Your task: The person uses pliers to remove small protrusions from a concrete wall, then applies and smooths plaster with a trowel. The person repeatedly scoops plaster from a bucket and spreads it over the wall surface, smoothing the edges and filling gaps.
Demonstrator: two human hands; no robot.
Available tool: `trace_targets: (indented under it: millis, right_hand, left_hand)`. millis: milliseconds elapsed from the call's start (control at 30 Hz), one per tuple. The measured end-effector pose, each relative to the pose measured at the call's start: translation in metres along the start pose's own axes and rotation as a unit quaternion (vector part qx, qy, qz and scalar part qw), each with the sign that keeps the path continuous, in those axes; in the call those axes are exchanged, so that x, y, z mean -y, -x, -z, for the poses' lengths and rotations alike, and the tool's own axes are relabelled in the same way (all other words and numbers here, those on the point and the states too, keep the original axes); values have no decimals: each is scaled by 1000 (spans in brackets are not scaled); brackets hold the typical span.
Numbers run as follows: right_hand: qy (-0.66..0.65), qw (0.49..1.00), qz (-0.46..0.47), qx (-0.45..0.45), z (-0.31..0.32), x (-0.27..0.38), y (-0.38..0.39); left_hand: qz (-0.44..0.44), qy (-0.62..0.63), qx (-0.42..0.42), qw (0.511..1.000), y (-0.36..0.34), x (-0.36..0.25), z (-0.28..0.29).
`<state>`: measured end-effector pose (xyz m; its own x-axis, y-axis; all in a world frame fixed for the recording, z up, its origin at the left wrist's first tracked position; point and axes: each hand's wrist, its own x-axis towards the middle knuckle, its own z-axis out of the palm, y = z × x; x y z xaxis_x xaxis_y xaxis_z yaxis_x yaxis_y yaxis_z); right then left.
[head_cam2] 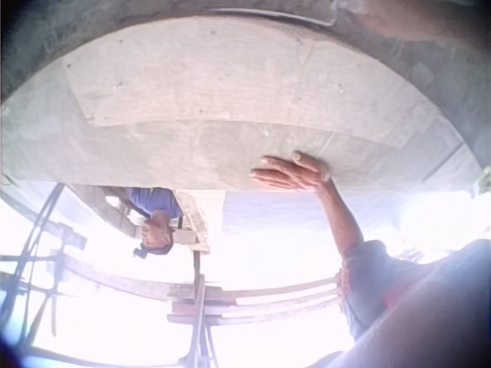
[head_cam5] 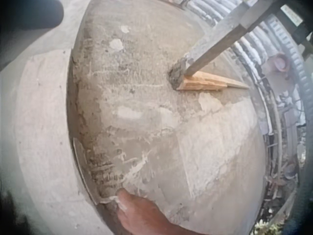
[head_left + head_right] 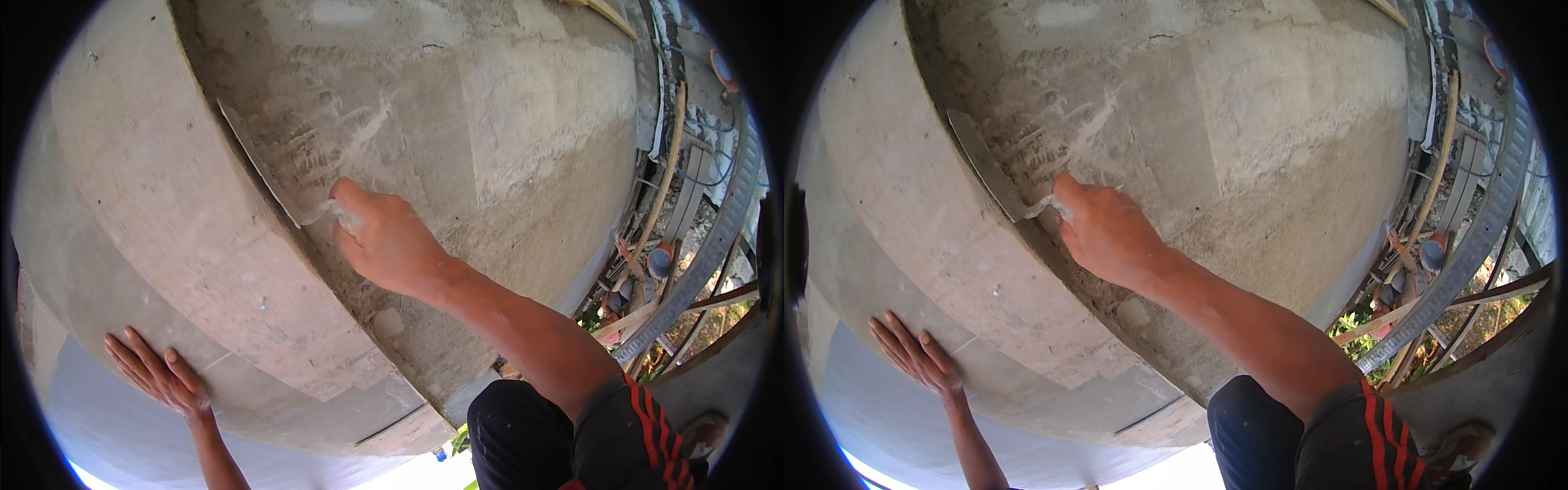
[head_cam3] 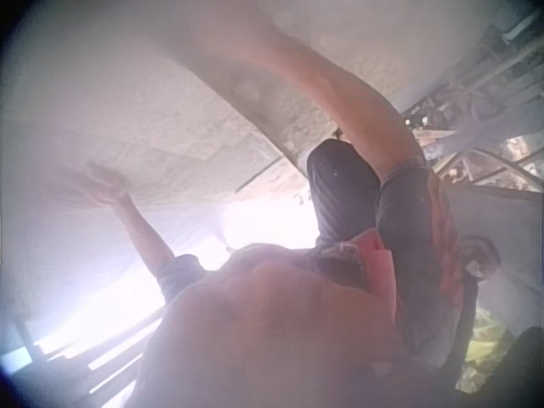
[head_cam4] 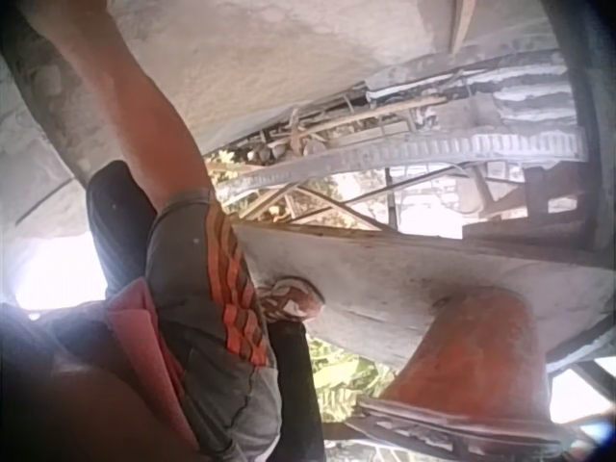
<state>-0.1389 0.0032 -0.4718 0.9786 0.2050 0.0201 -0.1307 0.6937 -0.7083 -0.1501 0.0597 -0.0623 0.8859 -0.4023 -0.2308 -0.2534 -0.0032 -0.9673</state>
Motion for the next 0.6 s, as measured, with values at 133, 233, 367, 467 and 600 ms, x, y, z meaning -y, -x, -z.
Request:
trace_targets:
  millis: [133, 233, 367, 467, 600]
  right_hand:
    - [11, 1000, 0, -2, -5, 3, 19]
    - [-10, 999, 14, -49, -13, 4, 57]
    - [-12, 999, -31, -43, -3, -6, 57]
    - [3, 999, -44, -11, 11, -7, 19]
    - [15, 1000, -26, -1, 18, -2, -3]
  left_hand:
    - [-4, -3, -1, 1000, 0, 1, -2]
    - [-1, -6, -2, 1000, 0, 0, 0]
    - [-4, -12, 2, 1000, 2, 1, -2]
    - [0, -7, -2, 1000, -1, 0, 0]
    - [-8, -4, -2, 1000, 0, 0, 0]
